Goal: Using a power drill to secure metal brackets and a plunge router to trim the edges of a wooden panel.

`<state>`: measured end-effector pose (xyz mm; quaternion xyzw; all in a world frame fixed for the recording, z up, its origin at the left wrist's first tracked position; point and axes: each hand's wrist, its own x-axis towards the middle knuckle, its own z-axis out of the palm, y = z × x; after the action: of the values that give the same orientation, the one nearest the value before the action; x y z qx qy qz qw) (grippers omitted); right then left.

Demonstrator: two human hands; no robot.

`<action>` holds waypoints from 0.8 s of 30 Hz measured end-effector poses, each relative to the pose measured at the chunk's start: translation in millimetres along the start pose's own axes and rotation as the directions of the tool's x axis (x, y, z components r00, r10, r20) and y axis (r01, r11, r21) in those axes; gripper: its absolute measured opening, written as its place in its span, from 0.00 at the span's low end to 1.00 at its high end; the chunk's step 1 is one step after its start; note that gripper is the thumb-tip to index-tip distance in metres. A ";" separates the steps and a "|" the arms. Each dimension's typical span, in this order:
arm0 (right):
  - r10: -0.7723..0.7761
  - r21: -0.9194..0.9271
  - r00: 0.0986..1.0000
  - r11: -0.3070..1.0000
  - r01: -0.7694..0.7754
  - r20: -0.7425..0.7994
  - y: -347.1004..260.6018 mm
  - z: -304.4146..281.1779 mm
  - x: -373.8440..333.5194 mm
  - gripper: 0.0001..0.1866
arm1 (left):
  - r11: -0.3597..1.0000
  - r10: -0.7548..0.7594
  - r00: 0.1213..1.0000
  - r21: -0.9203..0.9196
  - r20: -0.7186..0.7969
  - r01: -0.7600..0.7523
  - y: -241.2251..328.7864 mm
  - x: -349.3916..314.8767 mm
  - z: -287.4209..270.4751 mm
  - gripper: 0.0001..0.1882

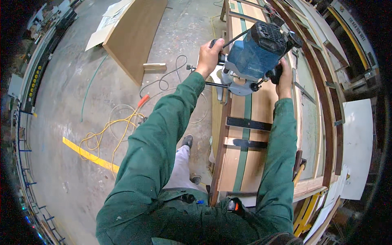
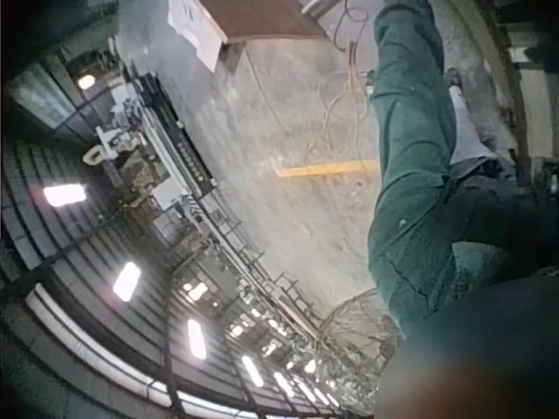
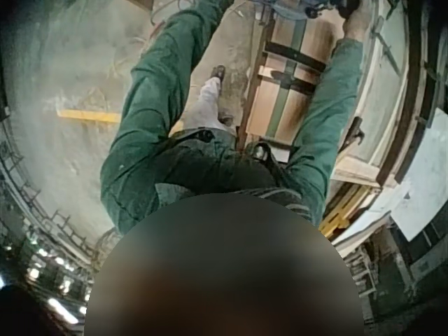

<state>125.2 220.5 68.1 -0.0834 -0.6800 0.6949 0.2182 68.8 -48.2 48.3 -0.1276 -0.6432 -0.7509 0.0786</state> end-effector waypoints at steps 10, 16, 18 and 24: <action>0.006 0.015 1.000 1.000 -0.006 -0.028 -4.3 4.8 -14.8 0.23 | 0.999 -0.023 1.000 0.045 -0.012 0.024 -0.9 -7.4 -7.0 0.22; 0.002 0.045 0.998 0.999 0.001 -0.058 -6.1 -1.5 -22.3 0.22 | 0.998 -0.044 0.999 0.046 -0.009 0.044 12.7 -19.4 -4.9 0.23; 0.022 0.062 0.998 0.998 -0.019 -0.051 -11.8 2.4 -26.2 0.21 | 0.997 -0.050 0.999 0.059 -0.019 0.051 19.0 -22.1 -6.8 0.23; 0.039 0.018 0.996 0.999 -0.037 -0.074 -14.3 -0.9 -36.8 0.21 | 0.997 -0.052 0.998 0.063 -0.025 0.054 27.8 -34.5 -8.8 0.22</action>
<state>161.0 205.7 75.4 -0.1204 -0.6640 0.7010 0.2309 108.8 -62.9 63.3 -0.0992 -0.6691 -0.7332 0.0702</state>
